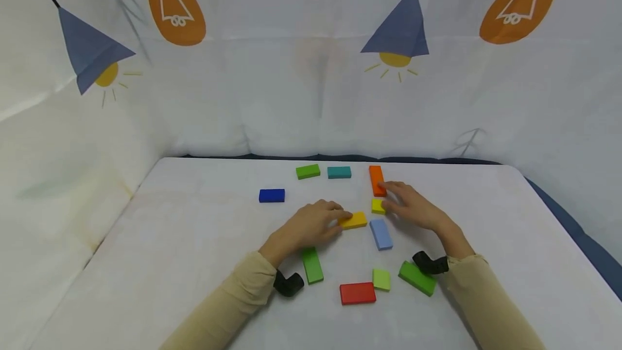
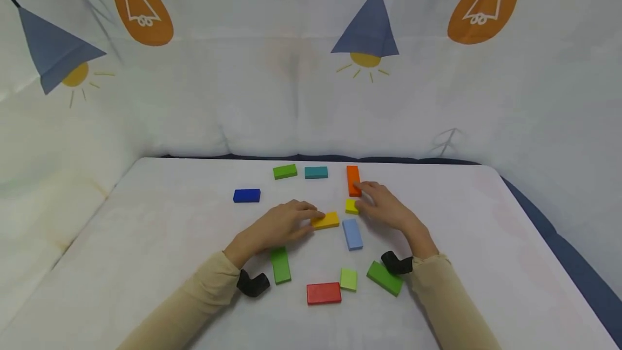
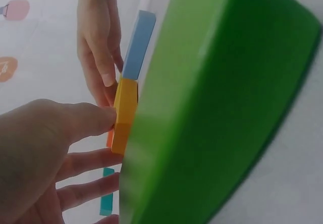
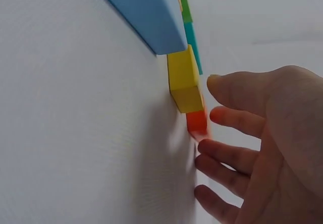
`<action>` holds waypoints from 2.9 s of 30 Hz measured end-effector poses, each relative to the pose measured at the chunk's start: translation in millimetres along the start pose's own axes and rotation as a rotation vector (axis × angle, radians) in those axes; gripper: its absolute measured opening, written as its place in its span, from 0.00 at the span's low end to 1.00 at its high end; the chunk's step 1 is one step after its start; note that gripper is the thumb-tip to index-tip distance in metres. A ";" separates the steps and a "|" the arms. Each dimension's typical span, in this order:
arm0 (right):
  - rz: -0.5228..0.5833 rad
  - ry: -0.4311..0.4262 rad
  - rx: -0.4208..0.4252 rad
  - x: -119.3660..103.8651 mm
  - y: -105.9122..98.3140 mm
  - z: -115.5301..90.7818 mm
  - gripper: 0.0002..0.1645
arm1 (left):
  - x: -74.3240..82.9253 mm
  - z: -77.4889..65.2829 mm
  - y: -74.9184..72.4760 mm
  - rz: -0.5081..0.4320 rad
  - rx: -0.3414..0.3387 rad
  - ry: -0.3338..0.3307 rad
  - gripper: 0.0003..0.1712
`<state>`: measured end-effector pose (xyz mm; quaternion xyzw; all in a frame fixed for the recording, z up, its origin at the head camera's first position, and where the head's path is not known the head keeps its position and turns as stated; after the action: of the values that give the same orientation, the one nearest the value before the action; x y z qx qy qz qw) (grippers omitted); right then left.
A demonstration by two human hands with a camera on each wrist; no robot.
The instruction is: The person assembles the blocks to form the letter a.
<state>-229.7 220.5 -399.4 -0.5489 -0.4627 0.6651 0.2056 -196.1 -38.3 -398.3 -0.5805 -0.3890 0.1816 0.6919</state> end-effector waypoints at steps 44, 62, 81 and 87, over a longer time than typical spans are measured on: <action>-0.040 -0.048 0.006 -0.8 1.3 3.9 0.31 | 3.2 -1.9 6.0 0.026 0.087 -0.054 0.20; -0.045 -0.064 -0.002 -5.1 0.5 1.6 0.30 | 1.4 -1.3 6.1 0.013 0.098 -0.045 0.19; -0.025 -0.105 0.022 -7.3 0.6 0.1 0.28 | 1.4 -1.7 6.5 -0.005 0.091 -0.053 0.19; -0.030 -0.091 0.014 -7.6 -0.3 -0.1 0.28 | 1.5 -1.8 6.8 -0.024 0.086 -0.057 0.19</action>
<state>-227.4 214.8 -395.1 -0.5097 -0.4753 0.6893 0.1980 -192.4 -36.7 -404.3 -0.5399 -0.4074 0.2066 0.7070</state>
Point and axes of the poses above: each hand's wrist, its own z-axis towards the middle knuckle, its own y-axis out of the palm, x = y × z, the point moved 2 cm from there along z, towards the middle knuckle, and after that the axes turned 4 degrees about x, right-handed, at the moved point
